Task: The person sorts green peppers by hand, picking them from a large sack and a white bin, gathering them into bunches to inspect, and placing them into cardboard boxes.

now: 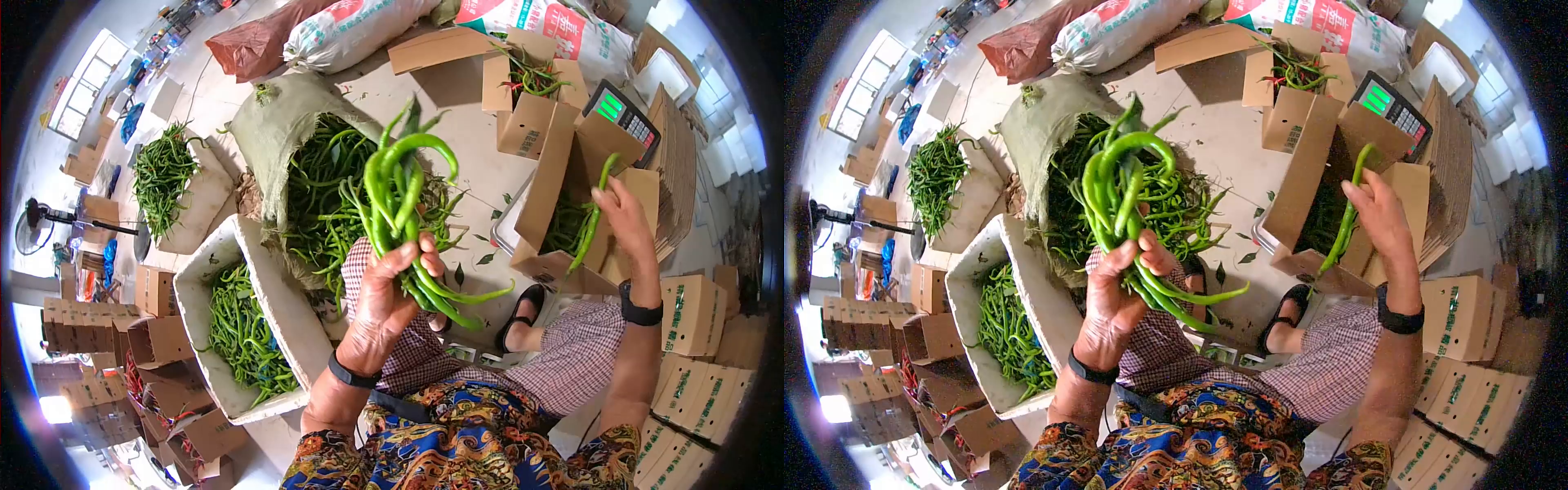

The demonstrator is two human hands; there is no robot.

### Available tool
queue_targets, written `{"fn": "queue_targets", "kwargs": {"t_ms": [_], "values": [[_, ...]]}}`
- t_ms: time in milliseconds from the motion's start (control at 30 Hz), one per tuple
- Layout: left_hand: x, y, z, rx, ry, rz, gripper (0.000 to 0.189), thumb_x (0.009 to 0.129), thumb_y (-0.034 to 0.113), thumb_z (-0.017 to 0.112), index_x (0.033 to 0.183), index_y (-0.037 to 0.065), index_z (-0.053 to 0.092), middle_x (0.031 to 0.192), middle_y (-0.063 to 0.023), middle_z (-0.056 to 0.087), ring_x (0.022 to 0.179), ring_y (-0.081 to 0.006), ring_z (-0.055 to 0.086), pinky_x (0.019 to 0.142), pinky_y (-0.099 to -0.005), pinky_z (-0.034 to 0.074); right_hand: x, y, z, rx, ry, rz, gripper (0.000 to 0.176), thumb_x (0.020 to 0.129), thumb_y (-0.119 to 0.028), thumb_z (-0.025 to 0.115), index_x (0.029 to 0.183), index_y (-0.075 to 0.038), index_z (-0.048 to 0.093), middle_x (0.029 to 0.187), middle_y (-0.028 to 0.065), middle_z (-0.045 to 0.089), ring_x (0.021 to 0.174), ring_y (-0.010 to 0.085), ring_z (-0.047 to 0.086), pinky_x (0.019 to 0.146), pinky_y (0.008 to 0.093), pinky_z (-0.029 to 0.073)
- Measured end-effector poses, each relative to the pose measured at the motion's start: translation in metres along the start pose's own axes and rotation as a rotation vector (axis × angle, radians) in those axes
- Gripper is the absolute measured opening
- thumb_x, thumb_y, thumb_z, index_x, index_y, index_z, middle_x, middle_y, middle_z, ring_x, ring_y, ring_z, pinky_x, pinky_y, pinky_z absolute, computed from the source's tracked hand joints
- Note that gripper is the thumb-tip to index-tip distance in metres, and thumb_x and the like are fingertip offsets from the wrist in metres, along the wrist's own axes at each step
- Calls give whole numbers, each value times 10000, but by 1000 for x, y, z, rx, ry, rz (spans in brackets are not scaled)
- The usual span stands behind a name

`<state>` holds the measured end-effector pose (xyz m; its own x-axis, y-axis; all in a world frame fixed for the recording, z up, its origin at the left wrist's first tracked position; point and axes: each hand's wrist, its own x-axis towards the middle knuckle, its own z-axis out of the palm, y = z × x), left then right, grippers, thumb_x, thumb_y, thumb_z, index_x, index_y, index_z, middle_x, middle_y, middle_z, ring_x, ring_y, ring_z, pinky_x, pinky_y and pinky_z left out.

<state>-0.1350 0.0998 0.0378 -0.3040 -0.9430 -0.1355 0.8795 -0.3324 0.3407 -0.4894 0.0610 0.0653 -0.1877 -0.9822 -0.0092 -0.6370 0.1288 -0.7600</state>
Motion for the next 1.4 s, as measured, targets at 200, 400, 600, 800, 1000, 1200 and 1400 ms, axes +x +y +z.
{"fn": "queue_targets", "kwargs": {"t_ms": [200,400,600,800,1000,1200,1400], "values": [[-16,-21,-10,333,81,-40,443,812,102,699,1187,14,482,942,-63,592,753,-137,565,708,-271,489,-45,-66,32,73,-55,-92,311,903,-182,612,1143,15,603,1033,136,677,922,174,646,806,317,517],[-33,-48,0,506,100,7,458,847,25,659,1262,7,466,1011,-36,595,873,-102,552,767,-240,466,-71,-97,77,436,-108,-129,235,911,-171,613,1065,6,623,933,82,661,832,123,612,732,291,513],[-51,-56,-11,600,52,-58,465,836,11,673,1261,10,487,1011,-24,598,902,-99,559,816,-247,476,-37,-99,79,549,-398,51,301,901,-321,634,943,-24,644,754,-31,560,685,54,493,589,215,408],[-57,-52,-26,543,101,-73,446,849,75,671,1244,-5,478,992,-37,596,827,-100,561,732,-242,480,-25,-75,57,736,-24,13,174,903,-245,629,896,-70,627,656,-64,477,563,30,400,524,182,328],[-49,-44,-31,445,68,-69,461,835,66,677,1241,-2,469,945,-42,588,811,-118,560,737,-253,479,-76,-47,53,49,-578,69,305,830,-148,696,1087,3,633,796,60,652,740,61,602,650,253,504],[-46,-53,-18,572,121,-140,520,827,121,720,1268,13,466,987,-34,619,888,-97,575,796,-243,480,-106,-83,105,783,-467,250,383,881,-212,676,1158,34,580,1041,78,649,931,131,610,850,274,480],[-46,-73,-31,844,93,84,708,898,170,659,1461,17,258,1197,-63,525,1013,-90,516,845,-250,463,-105,-83,153,1087,-454,130,550,837,-201,714,1276,25,470,1118,75,587,1002,143,569,891,279,456]]}}
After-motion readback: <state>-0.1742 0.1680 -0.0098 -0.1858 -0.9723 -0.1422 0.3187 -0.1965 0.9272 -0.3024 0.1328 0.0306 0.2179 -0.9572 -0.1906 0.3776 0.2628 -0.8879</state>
